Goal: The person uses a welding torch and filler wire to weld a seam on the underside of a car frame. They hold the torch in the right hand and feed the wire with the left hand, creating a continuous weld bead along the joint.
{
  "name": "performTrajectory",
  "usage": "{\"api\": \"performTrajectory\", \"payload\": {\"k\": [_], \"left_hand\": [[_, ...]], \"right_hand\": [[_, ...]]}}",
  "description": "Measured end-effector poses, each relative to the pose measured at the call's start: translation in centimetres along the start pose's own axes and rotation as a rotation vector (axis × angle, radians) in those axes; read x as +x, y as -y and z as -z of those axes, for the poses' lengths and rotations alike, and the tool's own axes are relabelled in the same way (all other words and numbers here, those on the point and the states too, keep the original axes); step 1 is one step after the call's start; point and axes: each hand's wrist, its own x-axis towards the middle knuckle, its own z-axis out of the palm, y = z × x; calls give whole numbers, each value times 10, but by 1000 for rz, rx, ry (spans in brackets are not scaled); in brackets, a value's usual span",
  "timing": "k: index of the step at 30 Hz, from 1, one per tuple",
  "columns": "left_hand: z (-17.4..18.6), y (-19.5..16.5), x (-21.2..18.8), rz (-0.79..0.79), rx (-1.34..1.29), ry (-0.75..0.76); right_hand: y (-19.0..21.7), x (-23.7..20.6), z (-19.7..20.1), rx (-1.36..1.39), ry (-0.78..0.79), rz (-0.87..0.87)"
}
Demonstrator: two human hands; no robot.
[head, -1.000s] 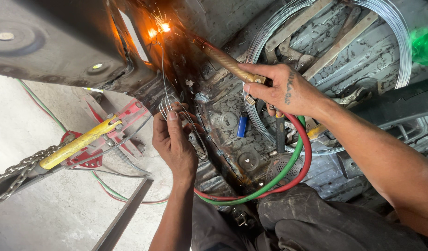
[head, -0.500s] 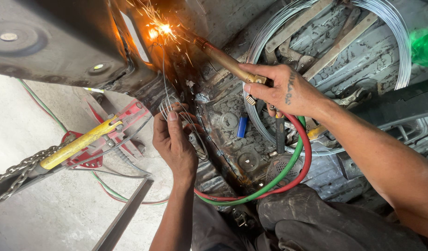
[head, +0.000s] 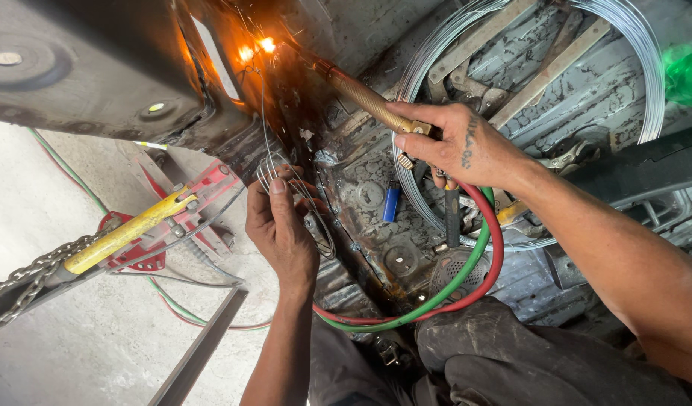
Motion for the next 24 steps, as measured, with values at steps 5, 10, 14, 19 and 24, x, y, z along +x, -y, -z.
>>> {"api": "performTrajectory", "payload": {"k": [5, 10, 14, 19, 24], "left_hand": [[1, 0, 2, 6, 0, 6], [0, 1, 2, 4, 20, 4], [1, 1, 4, 9, 17, 9], [1, 1, 3, 17, 18, 2], [0, 1, 3, 13, 18, 9]], "right_hand": [[-1, 1, 0, 6, 2, 12], [-1, 0, 1, 20, 6, 4], [0, 0, 0, 22, 8, 2], [0, 0, 0, 23, 6, -4], [1, -1, 0, 7, 0, 3]]}}
